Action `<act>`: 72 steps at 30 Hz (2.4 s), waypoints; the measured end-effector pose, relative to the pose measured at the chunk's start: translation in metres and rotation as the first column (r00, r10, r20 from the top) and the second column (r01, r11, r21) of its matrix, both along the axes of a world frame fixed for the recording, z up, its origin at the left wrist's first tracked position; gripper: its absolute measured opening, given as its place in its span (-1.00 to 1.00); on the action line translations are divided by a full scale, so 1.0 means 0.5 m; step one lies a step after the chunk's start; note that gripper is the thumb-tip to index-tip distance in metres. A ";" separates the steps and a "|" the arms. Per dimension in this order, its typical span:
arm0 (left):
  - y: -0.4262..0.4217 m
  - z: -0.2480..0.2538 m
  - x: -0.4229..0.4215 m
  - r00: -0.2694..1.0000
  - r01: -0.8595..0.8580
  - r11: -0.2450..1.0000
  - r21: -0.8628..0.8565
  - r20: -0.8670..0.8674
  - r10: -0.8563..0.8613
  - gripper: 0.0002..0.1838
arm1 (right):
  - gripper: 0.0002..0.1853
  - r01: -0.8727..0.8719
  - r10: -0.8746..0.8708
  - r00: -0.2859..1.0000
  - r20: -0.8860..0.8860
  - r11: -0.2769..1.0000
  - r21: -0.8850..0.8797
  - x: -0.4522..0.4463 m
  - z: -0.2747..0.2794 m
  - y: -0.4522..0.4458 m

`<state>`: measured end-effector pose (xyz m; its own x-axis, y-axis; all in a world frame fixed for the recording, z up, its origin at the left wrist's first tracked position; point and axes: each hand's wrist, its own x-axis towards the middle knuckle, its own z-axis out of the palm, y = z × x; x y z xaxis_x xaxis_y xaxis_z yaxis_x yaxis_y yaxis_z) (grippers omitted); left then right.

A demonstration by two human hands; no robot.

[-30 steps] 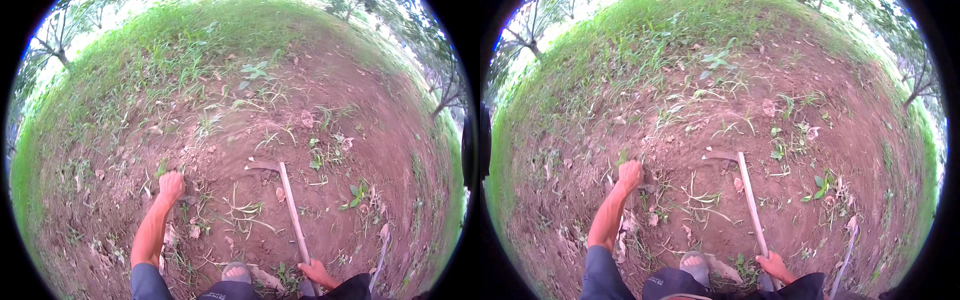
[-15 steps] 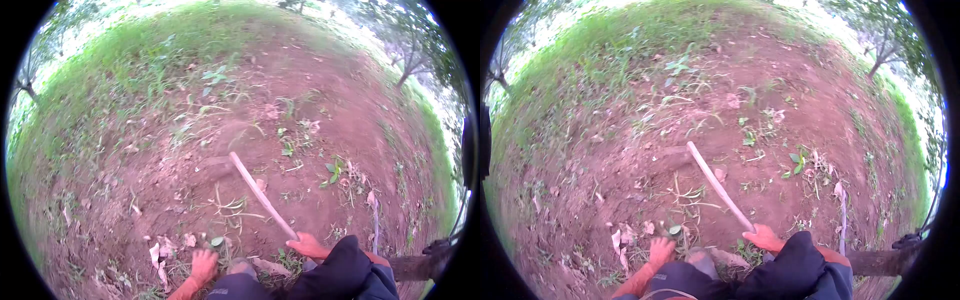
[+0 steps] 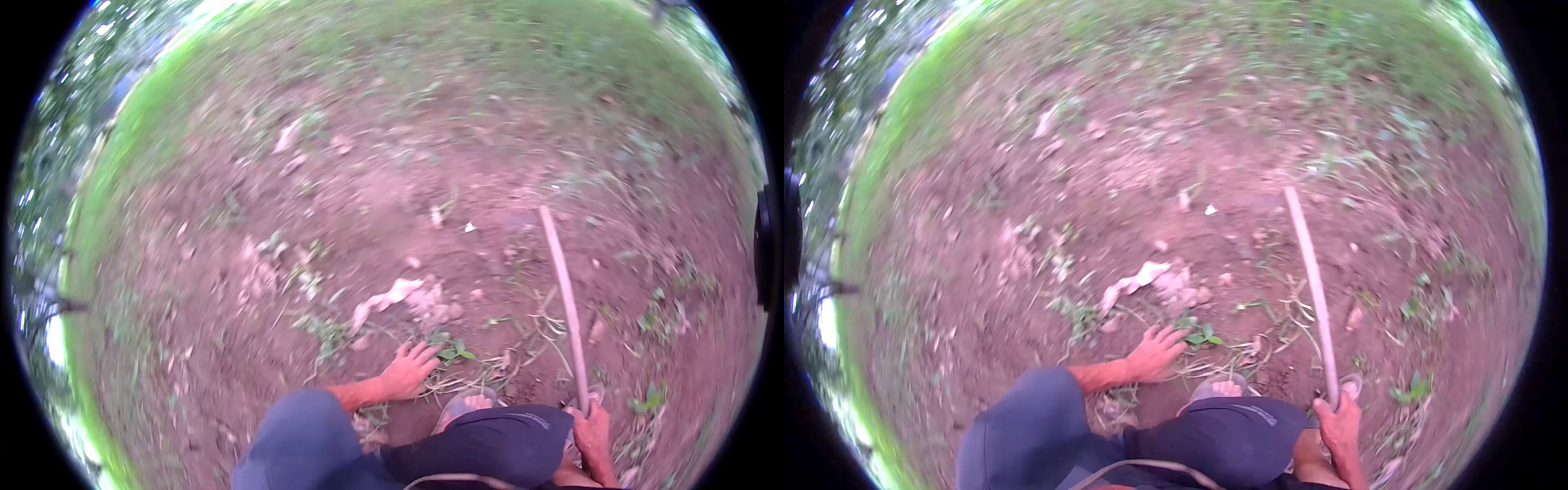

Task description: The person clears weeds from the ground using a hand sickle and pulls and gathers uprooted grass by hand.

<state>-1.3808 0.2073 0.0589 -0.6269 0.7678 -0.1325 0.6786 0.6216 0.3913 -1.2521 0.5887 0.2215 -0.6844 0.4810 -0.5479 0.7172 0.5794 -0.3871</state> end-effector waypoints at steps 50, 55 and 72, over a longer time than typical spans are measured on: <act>-0.114 -0.062 0.234 0.547 -0.719 0.678 -0.152 0.478 0.688 -0.74 | -0.67 -0.959 0.932 0.265 0.249 0.281 -0.029 -0.412 -0.197 0.069; -0.121 -0.021 0.237 0.445 -0.877 0.480 -0.028 0.332 0.832 -0.73 | -0.69 -0.857 0.845 0.513 -0.153 0.515 -0.031 -0.510 -0.200 -0.177; -0.165 -0.095 0.072 0.305 -0.950 0.310 -0.033 0.112 0.946 -0.75 | -0.71 -0.914 0.914 0.406 0.004 0.406 0.014 -0.420 -0.240 -0.080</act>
